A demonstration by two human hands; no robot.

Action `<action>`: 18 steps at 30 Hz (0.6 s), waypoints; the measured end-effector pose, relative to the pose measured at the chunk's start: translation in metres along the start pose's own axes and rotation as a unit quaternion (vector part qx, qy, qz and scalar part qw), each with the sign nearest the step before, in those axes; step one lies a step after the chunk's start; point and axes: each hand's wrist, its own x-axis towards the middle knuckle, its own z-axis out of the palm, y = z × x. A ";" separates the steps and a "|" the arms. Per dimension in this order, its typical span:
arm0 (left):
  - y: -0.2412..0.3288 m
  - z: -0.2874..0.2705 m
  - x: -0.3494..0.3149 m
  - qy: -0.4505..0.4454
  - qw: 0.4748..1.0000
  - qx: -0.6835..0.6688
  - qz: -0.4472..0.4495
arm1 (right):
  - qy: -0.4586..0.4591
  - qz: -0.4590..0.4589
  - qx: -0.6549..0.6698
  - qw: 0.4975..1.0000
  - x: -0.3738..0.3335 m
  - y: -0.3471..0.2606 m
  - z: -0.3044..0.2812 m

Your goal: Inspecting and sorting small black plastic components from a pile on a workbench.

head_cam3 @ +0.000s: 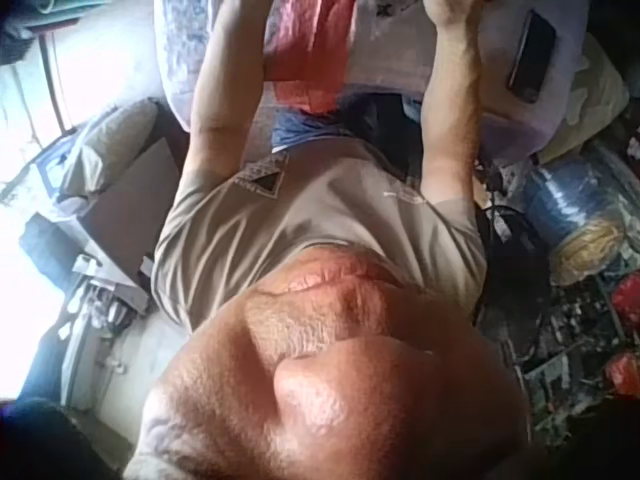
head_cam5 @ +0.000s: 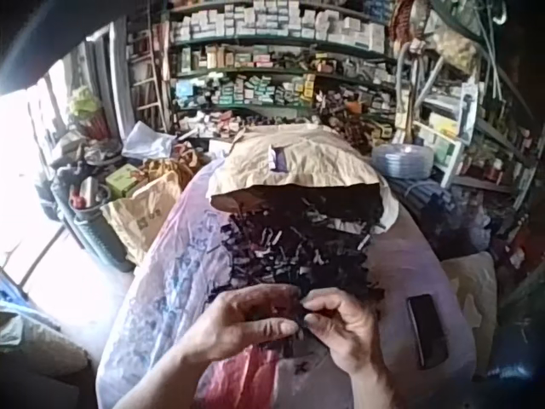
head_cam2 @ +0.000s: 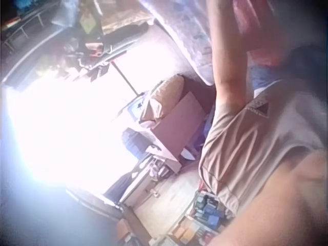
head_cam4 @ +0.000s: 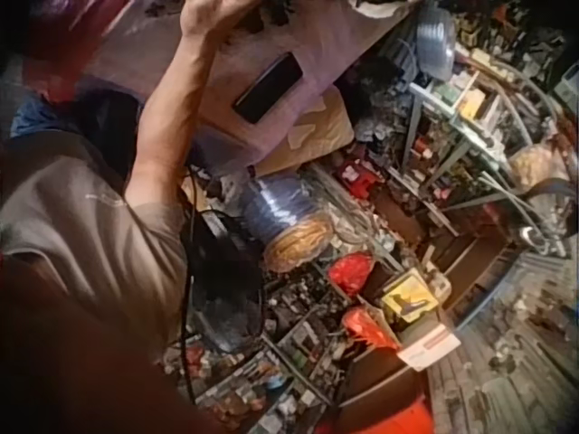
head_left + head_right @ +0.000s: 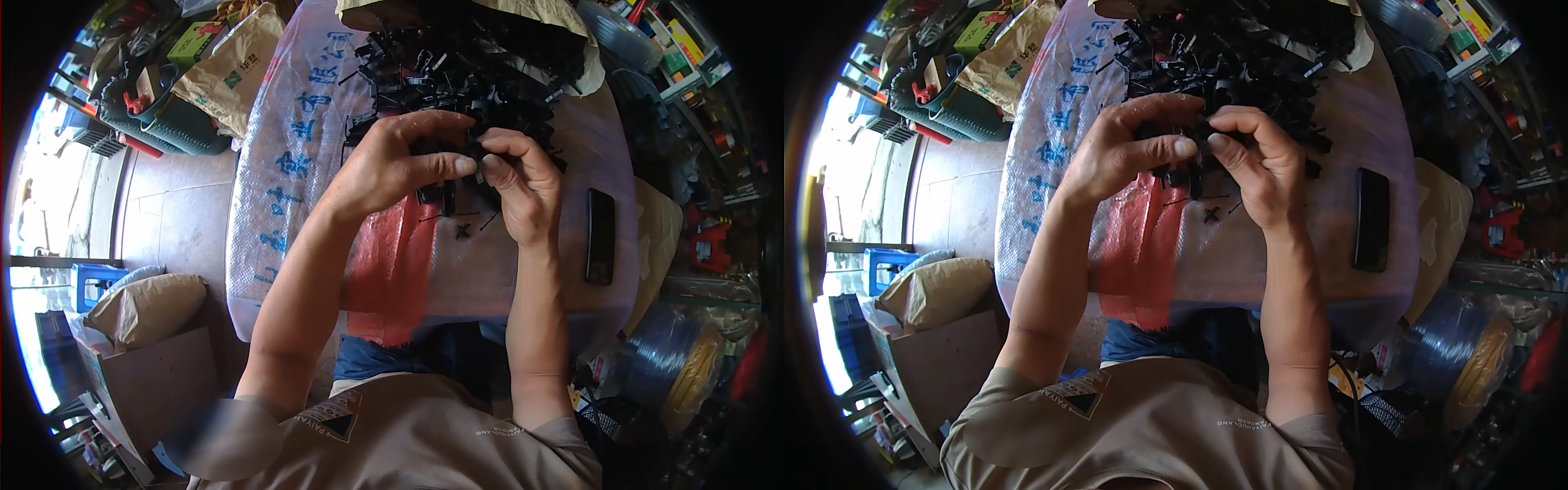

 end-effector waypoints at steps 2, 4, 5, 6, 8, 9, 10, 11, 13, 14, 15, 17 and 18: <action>-0.002 0.003 0.000 -0.011 1.000 0.010 0.027 | -0.008 -0.046 -0.044 0.998 0.002 0.000 0.006; -0.004 0.008 0.001 -0.002 0.997 0.048 0.062 | -0.018 -0.064 -0.084 0.994 0.001 0.004 0.003; -0.003 0.010 0.001 0.002 0.997 0.054 0.053 | -0.015 -0.042 -0.053 0.998 0.001 0.004 0.004; -0.002 0.012 0.002 0.005 0.997 0.060 0.045 | -0.012 -0.020 -0.022 0.999 0.000 0.004 0.004; -0.006 0.009 0.000 0.017 0.995 0.084 0.042 | -0.016 -0.019 -0.051 0.998 0.001 0.001 0.005; -0.008 0.007 -0.001 0.031 0.993 0.105 0.041 | -0.028 0.010 -0.007 1.000 0.001 -0.002 0.005; -0.009 0.007 0.000 0.027 0.993 0.104 0.043 | -0.037 0.039 0.031 0.998 0.000 -0.007 0.001; -0.010 0.008 0.001 0.036 0.994 0.094 0.044 | -0.040 0.055 0.029 0.997 0.000 -0.012 -0.002; -0.010 0.008 0.002 0.044 0.994 0.085 0.045 | -0.067 0.056 0.008 0.996 0.001 -0.005 -0.015; -0.010 0.008 0.003 0.057 0.997 0.042 0.022 | -0.095 0.058 -0.011 0.994 0.001 -0.003 -0.018; -0.010 0.008 0.004 0.070 0.998 -0.002 -0.001 | -0.095 0.058 -0.011 0.994 -0.002 -0.002 -0.019; -0.003 0.004 0.002 0.074 0.996 0.032 -0.025 | -0.055 0.013 0.020 0.998 -0.003 -0.015 -0.005; -0.001 0.001 0.001 0.075 0.994 0.065 -0.047 | -0.072 0.012 0.027 0.997 -0.002 -0.015 -0.004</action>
